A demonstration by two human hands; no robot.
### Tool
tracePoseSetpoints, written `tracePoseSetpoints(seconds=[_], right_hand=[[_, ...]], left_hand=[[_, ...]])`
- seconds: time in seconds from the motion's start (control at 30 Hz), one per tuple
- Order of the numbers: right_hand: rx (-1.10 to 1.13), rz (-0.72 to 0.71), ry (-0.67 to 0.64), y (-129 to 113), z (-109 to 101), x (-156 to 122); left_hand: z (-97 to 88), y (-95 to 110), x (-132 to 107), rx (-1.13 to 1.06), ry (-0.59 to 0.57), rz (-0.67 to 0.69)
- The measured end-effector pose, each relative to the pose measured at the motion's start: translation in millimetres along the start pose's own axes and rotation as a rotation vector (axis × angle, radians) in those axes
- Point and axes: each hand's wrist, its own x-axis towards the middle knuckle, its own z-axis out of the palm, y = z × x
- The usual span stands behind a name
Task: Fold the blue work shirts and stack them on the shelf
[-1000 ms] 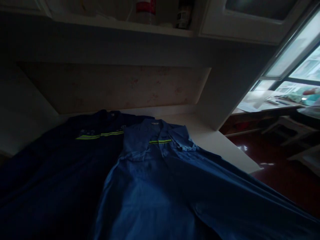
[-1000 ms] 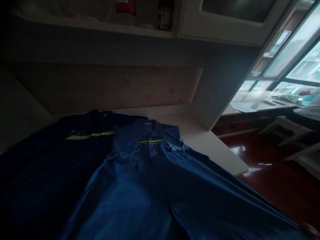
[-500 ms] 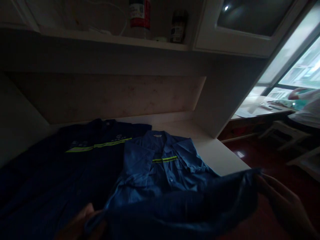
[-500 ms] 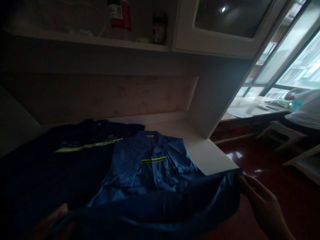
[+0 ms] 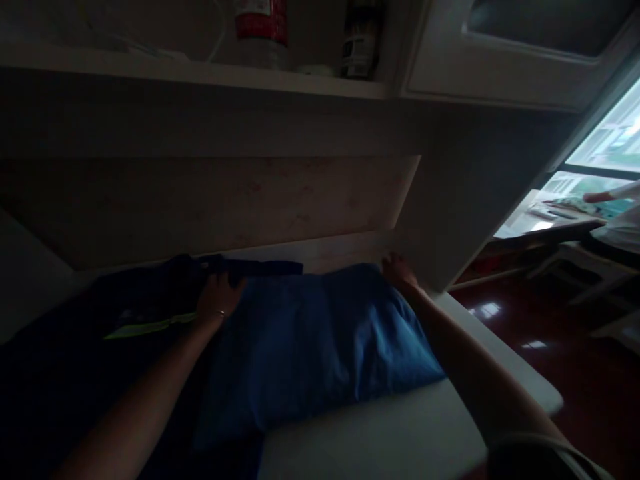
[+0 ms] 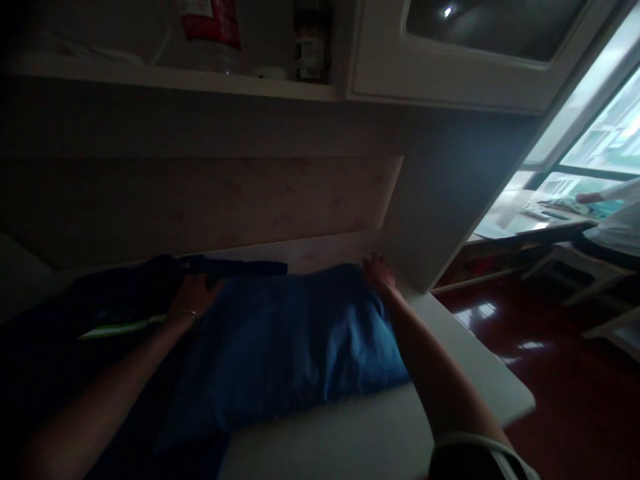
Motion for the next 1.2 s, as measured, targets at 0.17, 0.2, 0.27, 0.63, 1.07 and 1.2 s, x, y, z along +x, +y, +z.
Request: tracePoseSetpoints(seconds=[0.17,0.2,0.27,0.63,1.07,1.2], right_hand=[[-0.018,-0.206,0.005,-34,57,-38],[-0.039,-0.219,-0.037,-35,69,-46],[-0.078,-0.186,-0.136,-32,90,-55],[-0.119,-0.210,-0.174,23,108,10],[-0.193,-0.168,-0.181,93,110,108],[-0.200,-0.174,-0.178,95,112,121]], left_hand=[[30.6,23,-30,0.183,0.101,0.396],[35.1,26,-33,0.194,0.077,0.422],[44.4,29,-34,0.210,0.008,0.418],[98.1,62,-16,0.188,-0.165,0.463],[167.0,145,47,0.085,-0.165,0.443],[174.8,150,55,0.067,-0.170,0.413]])
